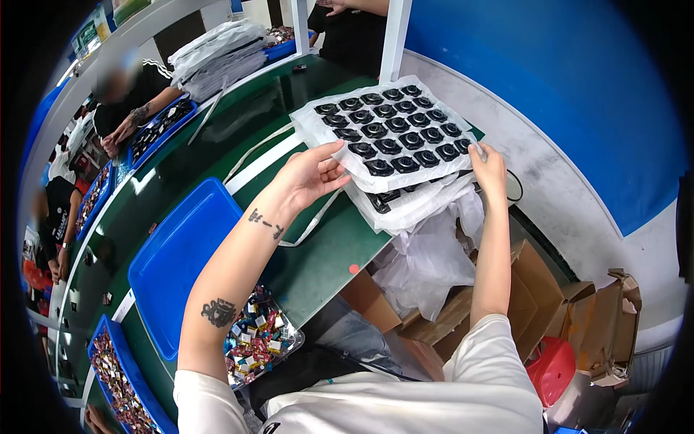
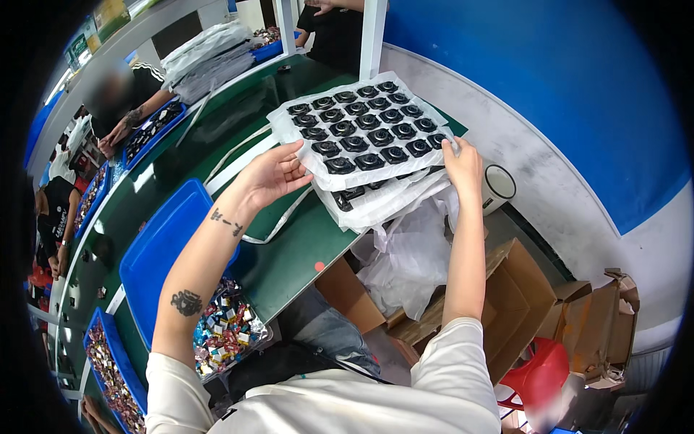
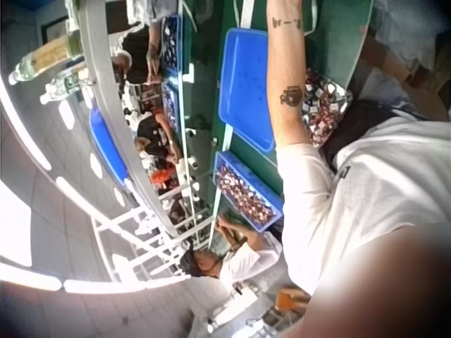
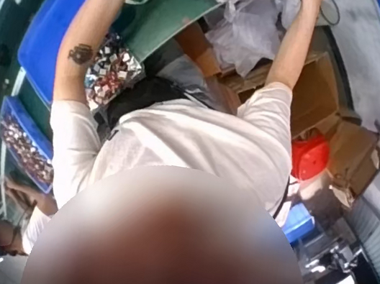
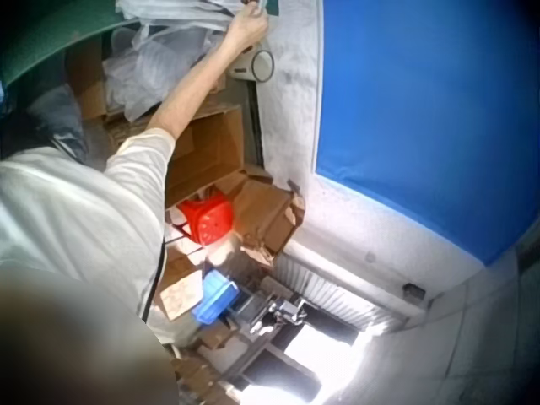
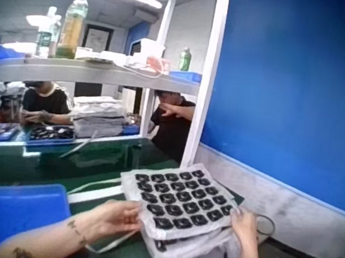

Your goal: Assembling camera lens components on a factory production line.

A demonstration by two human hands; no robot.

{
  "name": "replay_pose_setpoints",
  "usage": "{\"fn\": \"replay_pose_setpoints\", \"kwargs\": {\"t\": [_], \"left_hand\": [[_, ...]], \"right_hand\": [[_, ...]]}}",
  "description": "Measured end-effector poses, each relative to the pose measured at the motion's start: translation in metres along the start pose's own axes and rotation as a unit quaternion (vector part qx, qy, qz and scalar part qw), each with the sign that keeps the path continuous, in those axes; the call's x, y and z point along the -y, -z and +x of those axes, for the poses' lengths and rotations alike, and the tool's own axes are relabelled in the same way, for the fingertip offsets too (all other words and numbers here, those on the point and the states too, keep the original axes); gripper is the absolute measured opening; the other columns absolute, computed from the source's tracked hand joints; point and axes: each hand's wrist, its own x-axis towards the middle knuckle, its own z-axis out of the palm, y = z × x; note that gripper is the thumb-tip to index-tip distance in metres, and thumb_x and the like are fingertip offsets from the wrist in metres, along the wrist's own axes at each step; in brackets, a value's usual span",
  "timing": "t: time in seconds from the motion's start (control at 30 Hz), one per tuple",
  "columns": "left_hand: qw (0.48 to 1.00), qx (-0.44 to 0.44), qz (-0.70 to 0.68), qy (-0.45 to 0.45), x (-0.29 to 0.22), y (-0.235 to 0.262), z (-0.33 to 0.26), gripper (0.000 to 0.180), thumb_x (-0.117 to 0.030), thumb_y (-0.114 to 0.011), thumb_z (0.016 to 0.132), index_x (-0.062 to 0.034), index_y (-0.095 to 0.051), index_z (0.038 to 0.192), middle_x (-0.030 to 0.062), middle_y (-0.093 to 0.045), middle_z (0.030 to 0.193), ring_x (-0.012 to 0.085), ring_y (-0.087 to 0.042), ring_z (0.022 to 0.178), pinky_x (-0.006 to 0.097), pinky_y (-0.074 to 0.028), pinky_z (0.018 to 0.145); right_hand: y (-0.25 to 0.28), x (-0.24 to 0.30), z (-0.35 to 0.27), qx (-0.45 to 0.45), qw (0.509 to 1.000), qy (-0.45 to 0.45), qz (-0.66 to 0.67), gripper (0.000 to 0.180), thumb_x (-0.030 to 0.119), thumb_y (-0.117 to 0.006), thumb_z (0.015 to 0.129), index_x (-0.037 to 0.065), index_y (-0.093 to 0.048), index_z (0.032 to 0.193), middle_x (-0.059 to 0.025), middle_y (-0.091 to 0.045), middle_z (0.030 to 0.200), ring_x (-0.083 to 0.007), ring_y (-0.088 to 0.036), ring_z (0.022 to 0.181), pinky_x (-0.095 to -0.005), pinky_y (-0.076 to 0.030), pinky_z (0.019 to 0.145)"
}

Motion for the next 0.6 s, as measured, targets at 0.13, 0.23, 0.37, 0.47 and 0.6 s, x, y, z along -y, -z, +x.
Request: {"fn": "replay_pose_setpoints", "kwargs": {"t": [0.13,0.23,0.37,0.47,0.6], "left_hand": [[0.997,-0.057,0.056,-0.018,0.003,-0.018,0.004,0.031,-0.019,-0.071,0.080,-0.0130,-0.055,0.107,0.0011,-0.059,0.099,0.0137,-0.052,0.097,0.039,-0.040,0.091],[0.984,-0.073,0.132,-0.095,0.006,-0.030,0.000,0.046,-0.021,-0.073,0.076,-0.0140,-0.049,0.115,0.0018,-0.055,0.115,0.0167,-0.045,0.111,0.045,-0.027,0.100],[0.984,-0.085,0.086,-0.134,0.000,-0.044,0.006,0.043,-0.025,-0.068,0.081,-0.0131,-0.049,0.118,0.0051,-0.055,0.117,0.0195,-0.047,0.114,0.047,-0.031,0.100],[0.997,-0.019,-0.041,-0.068,-0.008,-0.026,0.036,0.033,-0.024,-0.058,0.089,-0.0074,-0.050,0.116,0.0088,-0.059,0.116,0.0239,-0.059,0.104,0.048,-0.047,0.089],[0.990,-0.011,-0.141,-0.025,-0.014,-0.001,0.077,0.023,-0.011,-0.053,0.091,-0.0013,-0.052,0.112,0.0126,-0.064,0.104,0.0230,-0.065,0.088,0.042,-0.057,0.077]], "right_hand": [[0.004,0.019,-0.004,-0.027,0.999,-0.013,0.022,0.043,0.033,-0.063,0.081,-0.001,-0.064,0.108,-0.0261,-0.062,0.107,-0.0391,-0.059,0.103,-0.0412,-0.045,0.090],[0.001,0.017,-0.003,-0.103,0.993,0.058,0.001,0.042,0.031,-0.067,0.079,0.000,-0.065,0.106,-0.0246,-0.064,0.104,-0.0387,-0.061,0.097,-0.0401,-0.046,0.086],[0.001,0.003,0.001,-0.071,0.989,-0.005,0.128,0.035,0.024,-0.070,0.078,-0.003,-0.063,0.101,-0.0168,-0.067,0.090,-0.0245,-0.064,0.077,-0.0358,-0.051,0.072],[-0.001,0.005,0.012,0.046,0.900,-0.162,0.402,0.033,0.027,-0.066,0.084,-0.002,-0.056,0.097,-0.0094,-0.063,0.079,-0.0127,-0.062,0.065,-0.0243,-0.051,0.052],[0.009,-0.005,0.040,0.254,0.827,-0.232,0.445,0.032,0.031,-0.063,0.086,0.003,-0.059,0.099,-0.0099,-0.064,0.090,-0.0153,-0.063,0.069,-0.0258,-0.051,0.054]]}}
